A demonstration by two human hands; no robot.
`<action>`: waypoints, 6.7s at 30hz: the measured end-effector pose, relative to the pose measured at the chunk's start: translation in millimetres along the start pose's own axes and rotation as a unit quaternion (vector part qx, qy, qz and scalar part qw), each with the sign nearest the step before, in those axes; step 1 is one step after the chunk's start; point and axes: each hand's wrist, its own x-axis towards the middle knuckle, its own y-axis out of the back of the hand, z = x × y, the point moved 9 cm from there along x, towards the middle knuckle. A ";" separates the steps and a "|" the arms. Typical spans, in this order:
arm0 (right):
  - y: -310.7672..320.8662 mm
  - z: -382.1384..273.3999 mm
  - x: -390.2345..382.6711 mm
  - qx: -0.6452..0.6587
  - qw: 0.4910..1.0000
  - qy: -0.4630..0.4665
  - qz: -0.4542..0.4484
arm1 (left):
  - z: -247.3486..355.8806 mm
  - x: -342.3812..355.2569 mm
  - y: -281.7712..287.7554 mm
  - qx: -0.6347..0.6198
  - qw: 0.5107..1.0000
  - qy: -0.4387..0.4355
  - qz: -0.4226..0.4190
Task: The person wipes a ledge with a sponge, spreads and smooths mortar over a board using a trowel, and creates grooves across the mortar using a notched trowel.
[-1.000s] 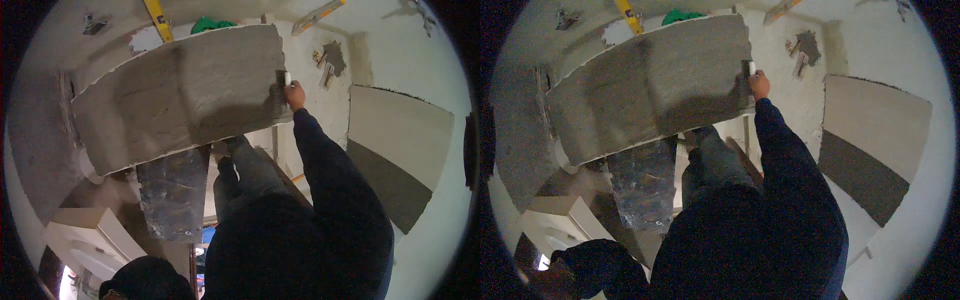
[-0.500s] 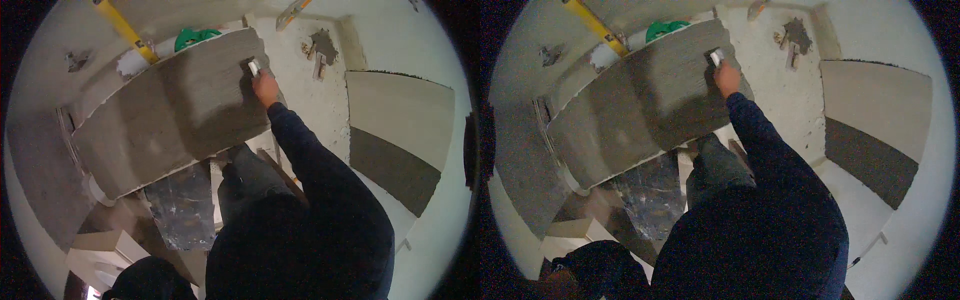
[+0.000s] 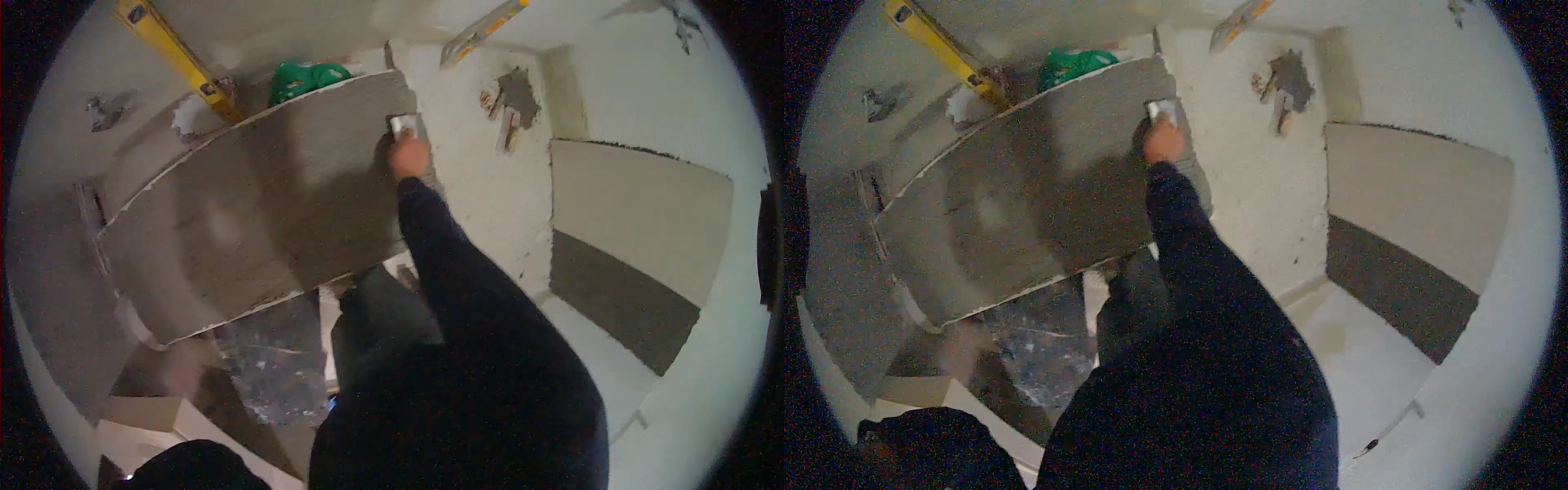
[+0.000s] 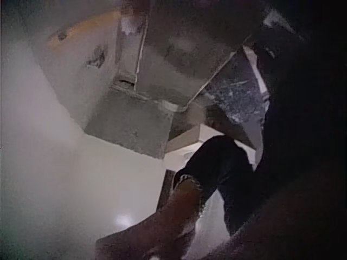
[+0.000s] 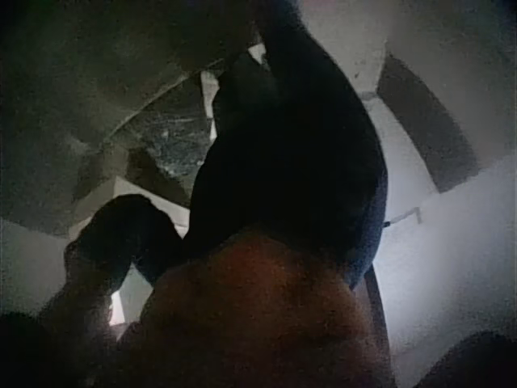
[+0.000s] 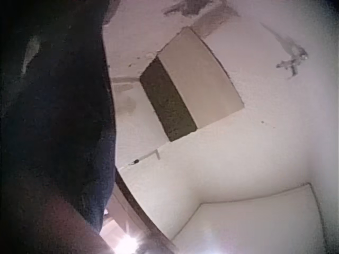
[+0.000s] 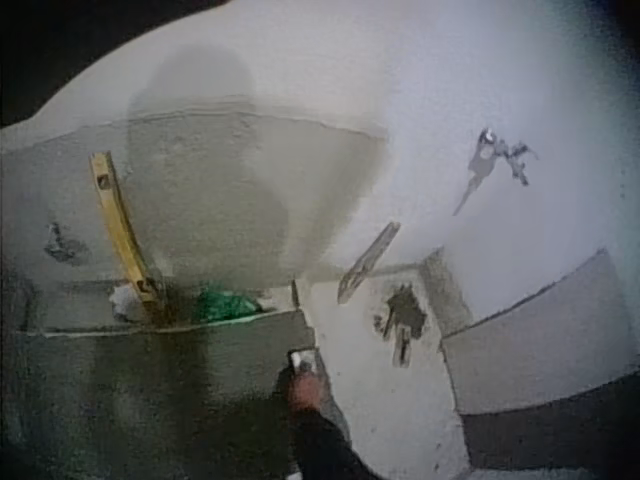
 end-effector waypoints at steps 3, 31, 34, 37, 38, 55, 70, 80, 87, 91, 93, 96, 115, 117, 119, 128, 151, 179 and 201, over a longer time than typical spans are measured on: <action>-6.6 -32.4 -21.6 0.036 0.997 0.067 -0.005 | -1.0 0.8 3.3 0.010 1.000 0.010 0.000; 45.3 -90.9 78.4 0.062 0.996 0.057 0.013 | -10.9 -5.9 17.1 0.008 1.000 0.023 0.015; 30.4 -90.5 87.2 0.028 0.999 0.033 0.011 | -10.5 -8.9 19.1 0.013 0.999 0.033 0.018; 18.4 -97.3 74.6 0.015 0.999 0.034 -0.029 | -10.1 -13.2 22.9 0.012 0.999 0.033 0.018; 15.4 -107.3 62.5 0.014 0.998 0.043 -0.045 | -12.1 -12.2 24.4 0.002 1.000 0.025 0.016; 36.6 59.2 -137.6 0.044 0.992 0.083 -0.085 | 29.5 -50.8 3.2 -0.152 0.987 -0.049 0.011; 36.8 125.7 -154.9 0.034 0.997 0.035 -0.054 | 11.1 -181.0 146.9 -0.245 0.960 -0.109 0.085; -5.7 -29.1 -256.3 0.096 0.989 0.074 -0.087 | -296.7 -245.6 208.5 0.357 0.912 0.120 0.164; -34.9 -167.7 -380.5 0.123 0.970 0.125 -0.171 | -366.8 -261.2 195.0 0.529 0.804 0.265 0.066; -49.9 -249.7 -441.3 0.171 0.935 0.193 -0.245 | -381.1 -252.8 210.4 0.520 0.830 0.170 0.110; -42.1 -278.3 -450.6 0.223 0.917 0.233 -0.234 | -390.8 -253.8 223.8 0.482 0.849 0.172 0.133; -27.3 -299.6 -443.0 0.296 0.886 0.226 -0.275 | -408.8 -277.9 244.8 0.499 0.829 0.203 0.152; -92.7 -388.6 -392.4 0.101 0.926 0.342 -0.122 | -372.1 -248.9 249.8 0.437 0.839 0.258 0.199; -92.3 -411.7 -426.2 0.101 0.905 0.380 -0.159 | -371.8 -249.2 253.6 0.417 0.849 0.246 0.213; -92.5 -426.7 -444.9 0.050 0.841 0.505 -0.186 | -372.9 -241.4 249.0 0.403 0.862 0.228 0.206; -27.9 -319.5 -157.0 0.146 0.938 0.259 -0.178 | -364.4 -246.0 251.9 0.447 0.840 0.223 0.209; -42.4 -467.3 -432.4 0.229 0.757 0.345 -0.505 | -359.7 -260.8 256.0 0.422 0.861 0.206 0.196; -125.0 -633.4 -424.1 0.053 0.884 0.439 -0.152 | -356.4 -239.4 266.7 0.376 0.877 0.202 0.218; -122.4 -630.8 -543.3 -0.079 0.561 0.809 -0.155 | -377.0 -248.8 256.8 0.374 0.874 0.220 0.221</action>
